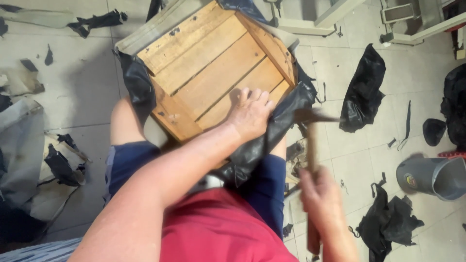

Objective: The person hammers a black material onto the underside of a wooden chair seat using a hammer. They repeatedly strike the material to secure it to the wooden frame.

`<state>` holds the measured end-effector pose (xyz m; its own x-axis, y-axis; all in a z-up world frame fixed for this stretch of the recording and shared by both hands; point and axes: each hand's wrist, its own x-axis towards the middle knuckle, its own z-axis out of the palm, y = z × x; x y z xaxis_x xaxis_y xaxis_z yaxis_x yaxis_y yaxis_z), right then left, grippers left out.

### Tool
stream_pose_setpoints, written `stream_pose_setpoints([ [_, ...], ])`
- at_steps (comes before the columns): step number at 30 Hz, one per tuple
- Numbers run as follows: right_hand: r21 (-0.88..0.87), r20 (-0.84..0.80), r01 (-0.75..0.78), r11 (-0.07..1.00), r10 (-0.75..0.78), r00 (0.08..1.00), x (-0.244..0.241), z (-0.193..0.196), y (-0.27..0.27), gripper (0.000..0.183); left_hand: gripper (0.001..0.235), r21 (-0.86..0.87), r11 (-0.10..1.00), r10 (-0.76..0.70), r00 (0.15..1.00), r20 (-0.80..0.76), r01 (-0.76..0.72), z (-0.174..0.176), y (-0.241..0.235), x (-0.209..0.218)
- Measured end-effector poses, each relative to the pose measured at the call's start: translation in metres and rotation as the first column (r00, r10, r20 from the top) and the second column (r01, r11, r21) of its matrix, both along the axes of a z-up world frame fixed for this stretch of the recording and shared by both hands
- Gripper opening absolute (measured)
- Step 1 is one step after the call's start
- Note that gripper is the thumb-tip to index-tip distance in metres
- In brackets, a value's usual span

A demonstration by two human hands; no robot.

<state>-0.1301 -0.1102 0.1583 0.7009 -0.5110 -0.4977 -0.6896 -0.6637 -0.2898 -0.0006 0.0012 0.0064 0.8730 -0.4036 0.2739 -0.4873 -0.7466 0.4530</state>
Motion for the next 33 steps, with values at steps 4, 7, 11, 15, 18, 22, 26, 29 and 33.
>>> stream_pose_setpoints([
  [4, -0.082, 0.053, -0.006, 0.997, 0.01, 0.999, 0.006, 0.04, 0.019, 0.025, 0.021, 0.253, 0.967, -0.031, 0.998, -0.054, 0.044, -0.006, -0.004, 0.004],
  [7, -0.104, -0.13, -0.446, 0.889, 0.433, 0.892, 0.02, 0.004, 0.006, 0.062, 0.023, 0.01, 1.0, 0.0, 0.999, 0.048, -0.001, -0.012, -0.007, 0.003],
  [11, -0.117, -0.272, -0.483, 0.868, 0.44, 0.856, 0.02, 0.013, -0.008, 0.042, 0.018, -0.051, 0.995, 0.094, 0.95, 0.298, -0.083, -0.011, -0.002, 0.001],
  [15, -0.185, -0.275, -0.293, 0.938, 0.237, 0.932, 0.022, 0.061, 0.024, 0.026, 0.028, 0.051, 0.997, -0.05, 0.996, -0.08, 0.054, -0.003, 0.0, 0.002],
  [18, -0.192, -0.196, -0.19, 0.963, 0.152, 0.969, 0.02, 0.05, 0.024, 0.028, 0.027, 0.079, 0.994, -0.07, 0.989, -0.13, 0.08, 0.005, 0.001, -0.001],
  [22, -0.15, -0.122, -0.493, 0.857, 0.478, 0.87, -0.004, -0.075, -0.051, 0.022, 0.028, 0.109, 0.993, 0.024, 0.992, 0.12, -0.037, -0.009, 0.0, -0.003],
  [26, -0.162, -0.133, -0.367, 0.916, 0.348, 0.928, -0.013, -0.033, -0.043, 0.029, 0.025, 0.149, 0.984, 0.055, 0.961, 0.27, -0.098, -0.018, -0.018, -0.005],
  [29, -0.169, 0.225, -0.271, 0.947, 0.305, 0.925, -0.018, -0.044, -0.036, 0.024, 0.014, 0.07, 0.988, 0.115, 0.965, 0.237, -0.135, -0.012, -0.003, 0.003],
  [33, -0.223, 0.207, -0.234, 0.946, 0.28, 0.937, -0.03, -0.105, -0.051, 0.029, 0.011, -0.049, 0.991, 0.135, 0.912, 0.386, -0.126, -0.009, -0.003, -0.004],
])
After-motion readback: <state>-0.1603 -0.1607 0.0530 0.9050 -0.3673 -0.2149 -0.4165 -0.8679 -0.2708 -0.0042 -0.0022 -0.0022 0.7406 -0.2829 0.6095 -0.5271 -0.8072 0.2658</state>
